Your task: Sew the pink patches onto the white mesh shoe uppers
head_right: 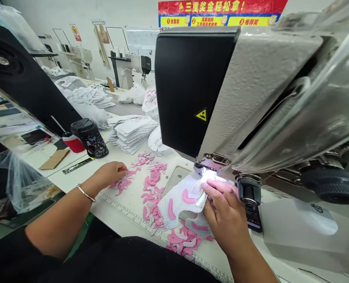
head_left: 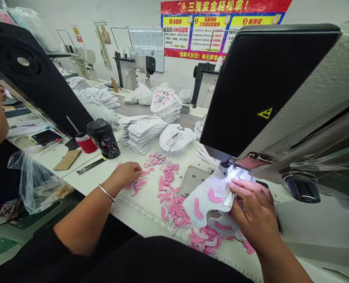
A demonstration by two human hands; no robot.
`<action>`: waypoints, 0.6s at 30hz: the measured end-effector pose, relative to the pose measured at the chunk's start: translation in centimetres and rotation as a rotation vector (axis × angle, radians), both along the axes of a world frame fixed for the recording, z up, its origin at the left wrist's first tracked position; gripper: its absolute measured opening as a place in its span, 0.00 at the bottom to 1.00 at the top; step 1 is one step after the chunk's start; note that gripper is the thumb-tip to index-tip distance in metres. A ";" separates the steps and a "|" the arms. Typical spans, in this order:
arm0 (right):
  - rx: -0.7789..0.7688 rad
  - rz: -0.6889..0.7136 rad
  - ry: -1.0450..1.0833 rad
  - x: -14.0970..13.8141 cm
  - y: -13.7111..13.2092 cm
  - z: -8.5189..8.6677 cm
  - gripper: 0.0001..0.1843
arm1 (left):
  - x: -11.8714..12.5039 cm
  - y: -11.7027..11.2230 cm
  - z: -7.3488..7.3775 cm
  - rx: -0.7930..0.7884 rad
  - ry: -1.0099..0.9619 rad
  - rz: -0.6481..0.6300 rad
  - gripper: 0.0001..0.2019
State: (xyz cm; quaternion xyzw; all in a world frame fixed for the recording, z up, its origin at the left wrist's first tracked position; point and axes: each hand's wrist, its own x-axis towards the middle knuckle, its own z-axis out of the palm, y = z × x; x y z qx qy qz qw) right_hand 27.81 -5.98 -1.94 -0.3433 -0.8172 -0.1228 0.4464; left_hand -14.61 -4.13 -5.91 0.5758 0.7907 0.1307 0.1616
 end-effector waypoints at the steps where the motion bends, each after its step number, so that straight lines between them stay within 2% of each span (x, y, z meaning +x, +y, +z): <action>1: 0.003 -0.001 0.000 0.0 0.0 0.0 0.13 | 0.2 0.0 -0.4 -0.011 0.013 -0.015 0.06; 5: 0.006 -0.002 -0.009 0.0 0.0 0.0 0.13 | 1.1 0.1 -1.1 -0.030 0.070 -0.098 0.08; 9: -0.012 0.006 -0.008 0.0 -0.1 0.1 0.14 | 1.7 0.2 -0.7 -0.061 0.113 -0.174 0.09; 14: -0.026 -0.003 -0.007 0.0 -0.1 0.0 0.14 | 2.1 0.6 0.0 -0.129 0.111 -0.179 0.09; 18: -0.063 -0.019 -0.007 -0.1 -0.2 -0.1 0.14 | 2.1 0.9 -0.2 -0.143 0.089 -0.196 0.05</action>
